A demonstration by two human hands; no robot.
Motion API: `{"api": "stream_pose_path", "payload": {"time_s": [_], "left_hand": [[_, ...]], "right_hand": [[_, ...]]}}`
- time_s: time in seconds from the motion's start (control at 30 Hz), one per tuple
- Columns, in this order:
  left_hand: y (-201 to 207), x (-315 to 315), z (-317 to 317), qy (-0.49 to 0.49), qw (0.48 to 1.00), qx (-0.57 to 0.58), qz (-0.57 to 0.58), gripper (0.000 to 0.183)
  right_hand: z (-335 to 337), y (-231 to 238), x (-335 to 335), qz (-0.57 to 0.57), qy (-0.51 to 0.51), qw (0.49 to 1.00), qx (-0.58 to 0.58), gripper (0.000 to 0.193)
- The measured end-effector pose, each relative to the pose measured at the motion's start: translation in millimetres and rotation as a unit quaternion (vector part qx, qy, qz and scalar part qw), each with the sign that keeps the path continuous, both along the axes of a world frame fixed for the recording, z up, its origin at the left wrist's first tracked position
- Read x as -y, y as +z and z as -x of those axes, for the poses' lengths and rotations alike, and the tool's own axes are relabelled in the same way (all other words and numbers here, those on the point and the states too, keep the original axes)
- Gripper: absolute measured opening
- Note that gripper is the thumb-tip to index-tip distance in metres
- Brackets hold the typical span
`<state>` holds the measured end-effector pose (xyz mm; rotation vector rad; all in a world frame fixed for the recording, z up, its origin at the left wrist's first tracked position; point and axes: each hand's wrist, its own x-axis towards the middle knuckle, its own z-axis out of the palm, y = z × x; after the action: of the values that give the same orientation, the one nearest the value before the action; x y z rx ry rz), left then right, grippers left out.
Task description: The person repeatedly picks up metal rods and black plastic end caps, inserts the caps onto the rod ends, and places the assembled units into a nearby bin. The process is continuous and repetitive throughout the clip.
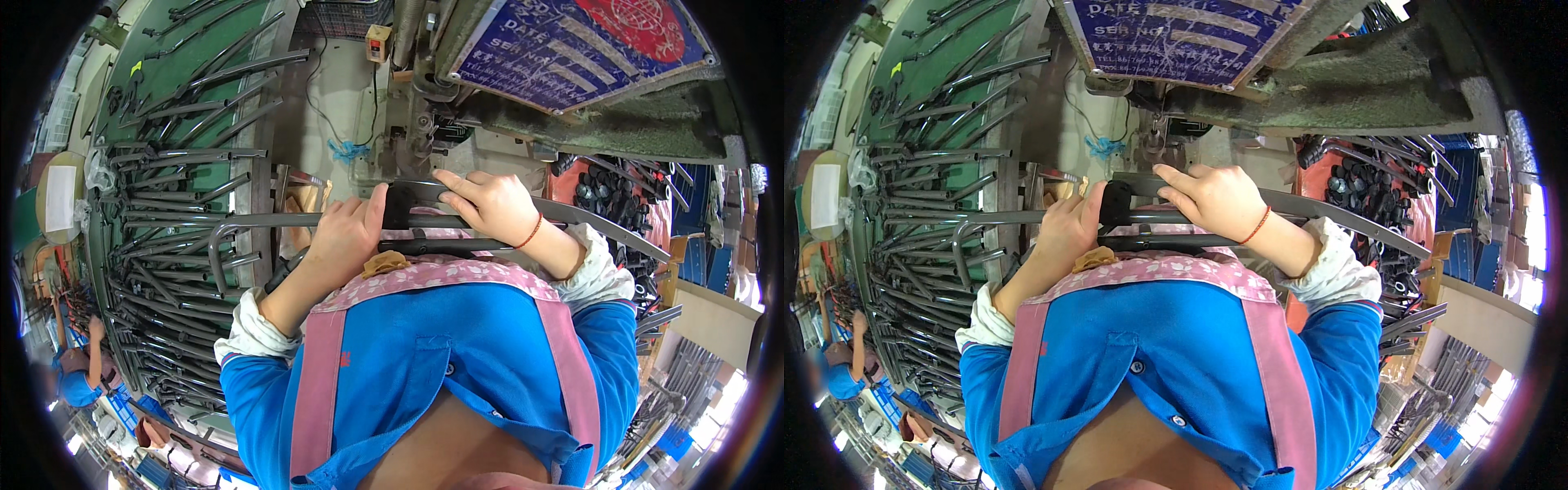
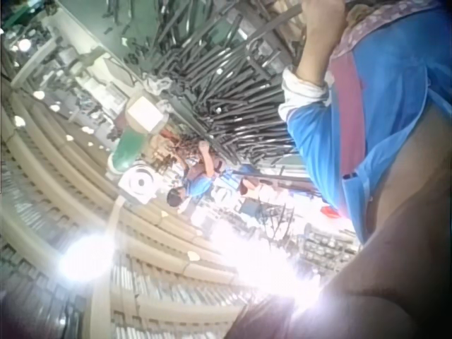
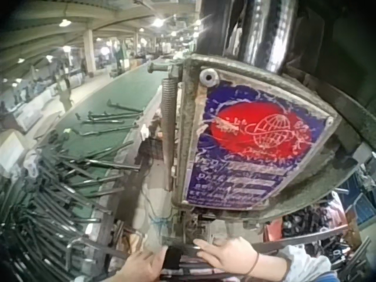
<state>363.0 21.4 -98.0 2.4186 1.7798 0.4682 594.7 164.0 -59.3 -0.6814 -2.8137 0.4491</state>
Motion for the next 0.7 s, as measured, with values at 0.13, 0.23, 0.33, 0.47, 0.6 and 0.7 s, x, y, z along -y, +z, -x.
{"api": "stream_pose_path", "payload": {"time_s": [0.13,0.23,0.33,0.47,0.6,0.7], "left_hand": [[0,-1,1,-0.004,1.000,0.003,0.011,0.068],[4,-8,7,-0.033,0.997,0.062,0.038,0.070],[13,-13,13,-0.052,0.990,0.107,0.080,0.071],[16,-18,20,-0.056,0.980,0.145,0.124,0.068],[-6,-22,15,0.004,0.982,0.175,0.071,0.048],[-10,-30,12,0.039,0.981,0.183,0.043,0.033]], "right_hand": [[-1,-5,1,0.020,0.001,1.000,-0.011,0.032],[-5,-13,3,0.029,0.016,0.999,-0.002,0.032],[-6,-14,5,0.048,0.010,0.999,0.007,0.030],[-3,-14,5,0.054,0.005,0.999,0.004,0.029],[-1,-20,3,0.042,0.005,0.999,0.016,0.034],[1,-20,1,0.049,0.003,0.999,0.019,0.034]]}}
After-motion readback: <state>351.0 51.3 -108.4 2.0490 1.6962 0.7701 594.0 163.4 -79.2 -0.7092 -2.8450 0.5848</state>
